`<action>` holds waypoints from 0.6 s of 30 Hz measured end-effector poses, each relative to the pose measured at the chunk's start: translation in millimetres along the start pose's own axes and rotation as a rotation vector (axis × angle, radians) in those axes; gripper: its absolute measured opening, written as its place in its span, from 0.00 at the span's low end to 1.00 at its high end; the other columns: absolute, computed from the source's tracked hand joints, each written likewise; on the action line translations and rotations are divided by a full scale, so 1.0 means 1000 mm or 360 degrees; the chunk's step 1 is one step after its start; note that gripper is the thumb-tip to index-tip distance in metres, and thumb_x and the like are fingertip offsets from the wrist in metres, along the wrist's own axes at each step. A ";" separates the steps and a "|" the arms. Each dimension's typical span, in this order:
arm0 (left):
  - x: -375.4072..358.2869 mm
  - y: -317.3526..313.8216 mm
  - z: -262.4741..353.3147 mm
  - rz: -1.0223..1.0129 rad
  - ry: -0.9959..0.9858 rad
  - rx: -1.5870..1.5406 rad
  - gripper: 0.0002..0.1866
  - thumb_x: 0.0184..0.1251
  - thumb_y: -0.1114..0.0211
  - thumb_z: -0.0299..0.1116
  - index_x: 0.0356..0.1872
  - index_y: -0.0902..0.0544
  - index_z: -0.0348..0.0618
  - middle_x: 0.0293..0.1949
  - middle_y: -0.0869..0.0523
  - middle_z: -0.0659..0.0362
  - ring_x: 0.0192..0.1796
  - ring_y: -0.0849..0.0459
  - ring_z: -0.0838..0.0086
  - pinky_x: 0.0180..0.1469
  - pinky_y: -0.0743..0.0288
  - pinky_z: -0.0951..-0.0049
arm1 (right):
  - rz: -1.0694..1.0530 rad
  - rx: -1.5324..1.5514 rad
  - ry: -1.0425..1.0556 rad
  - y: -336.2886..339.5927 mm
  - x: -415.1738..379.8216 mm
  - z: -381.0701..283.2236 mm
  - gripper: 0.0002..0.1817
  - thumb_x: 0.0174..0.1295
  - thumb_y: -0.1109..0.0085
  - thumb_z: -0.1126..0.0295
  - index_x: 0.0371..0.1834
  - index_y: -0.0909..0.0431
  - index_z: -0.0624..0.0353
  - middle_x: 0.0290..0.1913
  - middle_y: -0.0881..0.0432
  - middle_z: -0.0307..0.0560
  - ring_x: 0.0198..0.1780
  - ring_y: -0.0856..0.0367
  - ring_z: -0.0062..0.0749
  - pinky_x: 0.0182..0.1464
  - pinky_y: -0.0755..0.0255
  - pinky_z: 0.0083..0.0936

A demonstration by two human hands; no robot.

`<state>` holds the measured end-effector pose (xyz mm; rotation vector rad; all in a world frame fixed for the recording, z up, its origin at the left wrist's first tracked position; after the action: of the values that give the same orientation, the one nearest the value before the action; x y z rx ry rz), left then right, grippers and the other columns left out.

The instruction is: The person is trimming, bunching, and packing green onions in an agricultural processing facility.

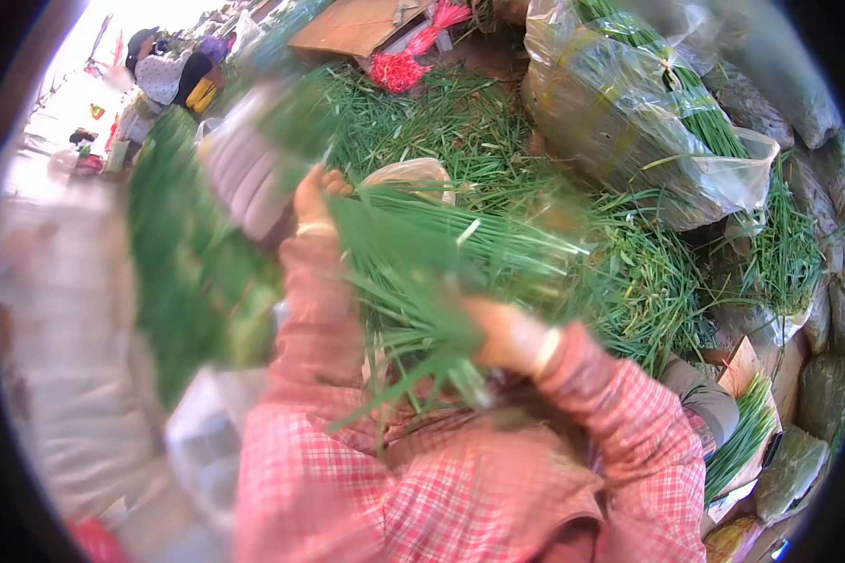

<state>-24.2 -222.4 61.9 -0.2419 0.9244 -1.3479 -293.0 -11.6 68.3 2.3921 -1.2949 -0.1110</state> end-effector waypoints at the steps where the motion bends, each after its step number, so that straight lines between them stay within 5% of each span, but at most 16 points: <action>1: -0.001 -0.002 -0.003 0.0045 -0.0007 -0.0048 0.13 0.63 0.48 0.39 0.23 0.34 0.45 0.18 0.33 0.62 0.19 0.36 0.74 0.23 0.39 0.74 | -0.0067 0.0104 -0.0275 -0.007 -0.012 -0.006 0.34 0.45 0.38 0.70 0.60 0.37 0.53 0.46 0.24 0.57 0.45 0.23 0.50 0.47 0.29 0.33; 4: -0.003 -0.008 -0.014 0.0223 -0.0087 0.0034 0.12 0.64 0.49 0.37 0.23 0.35 0.45 0.19 0.33 0.61 0.18 0.36 0.72 0.23 0.39 0.71 | -0.0040 0.0106 -0.0243 -0.004 -0.023 -0.033 0.21 0.47 0.42 0.70 0.48 0.27 0.59 0.38 0.21 0.57 0.40 0.22 0.48 0.42 0.28 0.33; 6: -0.014 -0.016 -0.022 0.0442 -0.0154 0.0224 0.12 0.64 0.49 0.37 0.23 0.36 0.45 0.19 0.32 0.59 0.18 0.36 0.70 0.24 0.38 0.69 | -0.0348 0.0126 -0.0358 0.006 -0.030 -0.036 0.19 0.47 0.41 0.70 0.44 0.25 0.59 0.37 0.21 0.57 0.38 0.21 0.45 0.40 0.28 0.34; 9: 0.022 0.041 -0.002 0.0046 0.0027 -0.0207 0.12 0.64 0.47 0.39 0.26 0.33 0.42 0.22 0.30 0.57 0.19 0.34 0.68 0.25 0.35 0.66 | -0.0976 0.0188 -0.0578 0.017 -0.080 -0.028 0.13 0.49 0.41 0.68 0.38 0.23 0.61 0.34 0.21 0.57 0.34 0.22 0.41 0.36 0.29 0.34; 10: 0.016 0.026 0.000 0.0597 -0.0303 0.0225 0.15 0.62 0.50 0.43 0.21 0.30 0.45 0.17 0.30 0.61 0.22 0.31 0.69 0.25 0.37 0.69 | -0.0798 0.0335 -0.0460 0.023 -0.114 -0.021 0.12 0.50 0.41 0.67 0.37 0.23 0.61 0.33 0.20 0.54 0.33 0.22 0.39 0.35 0.29 0.32; 11: 0.007 0.023 0.006 0.0657 -0.0340 0.0189 0.14 0.62 0.50 0.42 0.21 0.30 0.45 0.17 0.30 0.61 0.20 0.32 0.69 0.24 0.38 0.68 | -0.0629 0.0487 -0.0339 0.031 -0.151 -0.014 0.12 0.51 0.41 0.66 0.36 0.23 0.61 0.32 0.20 0.51 0.31 0.22 0.38 0.33 0.29 0.31; 12: 0.009 0.032 0.009 0.0686 -0.0463 0.0261 0.14 0.62 0.50 0.42 0.22 0.29 0.44 0.17 0.28 0.59 0.20 0.31 0.68 0.25 0.36 0.67 | -0.0153 0.0901 -0.0814 0.048 -0.181 -0.018 0.11 0.53 0.41 0.66 0.35 0.22 0.61 0.31 0.20 0.47 0.31 0.23 0.34 0.31 0.29 0.28; 14: 0.005 0.046 0.011 0.0779 -0.0674 0.0421 0.14 0.61 0.49 0.41 0.26 0.27 0.40 0.20 0.26 0.57 0.21 0.28 0.66 0.27 0.33 0.66 | 0.0647 0.1301 -0.1064 0.088 -0.211 -0.037 0.11 0.57 0.42 0.62 0.33 0.23 0.59 0.29 0.22 0.43 0.29 0.26 0.31 0.31 0.31 0.26; 15: 0.002 0.045 0.008 0.0818 -0.0758 0.0507 0.14 0.61 0.48 0.40 0.29 0.26 0.39 0.22 0.24 0.56 0.23 0.27 0.65 0.28 0.32 0.65 | 0.0960 0.1292 -0.0836 0.100 -0.209 -0.045 0.13 0.60 0.44 0.59 0.32 0.24 0.58 0.28 0.23 0.44 0.27 0.28 0.31 0.32 0.31 0.27; 18: 0.011 0.039 0.007 0.0798 -0.0716 0.0527 0.14 0.61 0.47 0.39 0.35 0.25 0.36 0.29 0.21 0.53 0.29 0.24 0.64 0.31 0.29 0.62 | 0.0526 0.4839 -0.0353 0.070 -0.124 -0.064 0.11 0.56 0.47 0.66 0.40 0.26 0.57 0.37 0.26 0.47 0.37 0.29 0.36 0.40 0.32 0.32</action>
<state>8.1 -225.2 37.0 -0.0451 0.3398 -0.9051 -401.3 76.7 138.8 -0.3877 0.3441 -0.8769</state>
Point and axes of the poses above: each hand's wrist, its own x-axis towards the middle knuckle, its own y-axis out of the back of the hand, z = x × y, the point moved 1 cm from there along x, towards the middle knuckle
